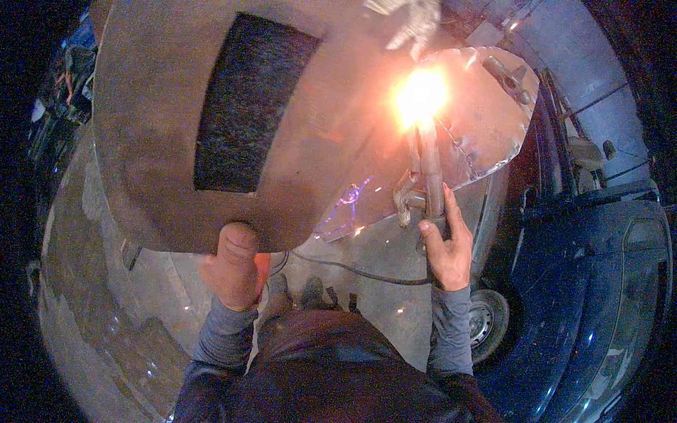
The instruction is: The person welds a metal sheet to a metal frame using a welding torch, producing sparks and molten metal. They pause to adjust the sheet and reload the torch with a new electrode before continuing the weld.
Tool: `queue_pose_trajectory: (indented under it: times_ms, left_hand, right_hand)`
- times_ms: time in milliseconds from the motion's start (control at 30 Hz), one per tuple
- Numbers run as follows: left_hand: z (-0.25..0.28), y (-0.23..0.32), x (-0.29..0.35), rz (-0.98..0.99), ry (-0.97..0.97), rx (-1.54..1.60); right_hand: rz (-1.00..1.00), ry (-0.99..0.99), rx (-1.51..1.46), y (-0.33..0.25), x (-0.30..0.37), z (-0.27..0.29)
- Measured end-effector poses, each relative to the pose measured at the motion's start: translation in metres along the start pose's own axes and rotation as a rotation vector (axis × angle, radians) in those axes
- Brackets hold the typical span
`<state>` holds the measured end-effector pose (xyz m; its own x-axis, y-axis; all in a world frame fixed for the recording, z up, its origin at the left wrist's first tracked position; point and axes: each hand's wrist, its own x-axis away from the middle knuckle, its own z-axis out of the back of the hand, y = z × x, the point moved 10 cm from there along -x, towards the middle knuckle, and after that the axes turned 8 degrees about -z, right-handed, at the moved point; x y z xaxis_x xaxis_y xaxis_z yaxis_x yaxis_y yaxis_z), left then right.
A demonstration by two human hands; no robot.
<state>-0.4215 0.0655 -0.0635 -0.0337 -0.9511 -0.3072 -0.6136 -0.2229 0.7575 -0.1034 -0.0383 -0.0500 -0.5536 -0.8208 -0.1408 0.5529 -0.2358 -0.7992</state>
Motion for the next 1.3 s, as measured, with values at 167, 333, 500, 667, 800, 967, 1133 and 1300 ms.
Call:
queue_pose_trajectory:
  times_ms: [167, 333, 500, 667, 800, 967, 1133, 1300]
  left_hand:
    - [-0.002, 0.014, -0.011, -0.077, 0.082, 0.069]
    - [-0.009, 0.011, -0.010, -0.065, 0.068, 0.090]
    - [-0.009, 0.008, -0.010, -0.069, 0.035, 0.001]
    - [-0.019, 0.016, -0.007, -0.155, -0.201, -0.302]
    - [-0.052, 0.029, -0.012, -0.330, -0.479, -0.359]
    - [-0.066, 0.025, -0.002, -0.309, -0.574, -0.421]
    - [-0.068, 0.022, 0.002, -0.262, -0.598, -0.396]
    - [-0.065, 0.021, 0.001, -0.226, -0.576, -0.339]
  right_hand:
    - [0.024, 0.007, 0.057, -0.001, 0.000, -0.003]
    - [0.051, 0.009, 0.083, 0.003, 0.000, -0.001]
    - [0.063, 0.028, 0.095, -0.006, 0.000, 0.000]
    - [0.053, 0.026, 0.066, -0.006, 0.000, -0.001]
    - [0.012, 0.047, 0.124, 0.018, -0.001, 0.006]
    - [-0.043, 0.011, 0.105, 0.024, -0.002, 0.006]
    - [-0.022, 0.035, 0.099, 0.015, 0.003, 0.008]
    - [-0.058, 0.038, 0.079, 0.018, 0.002, 0.008]
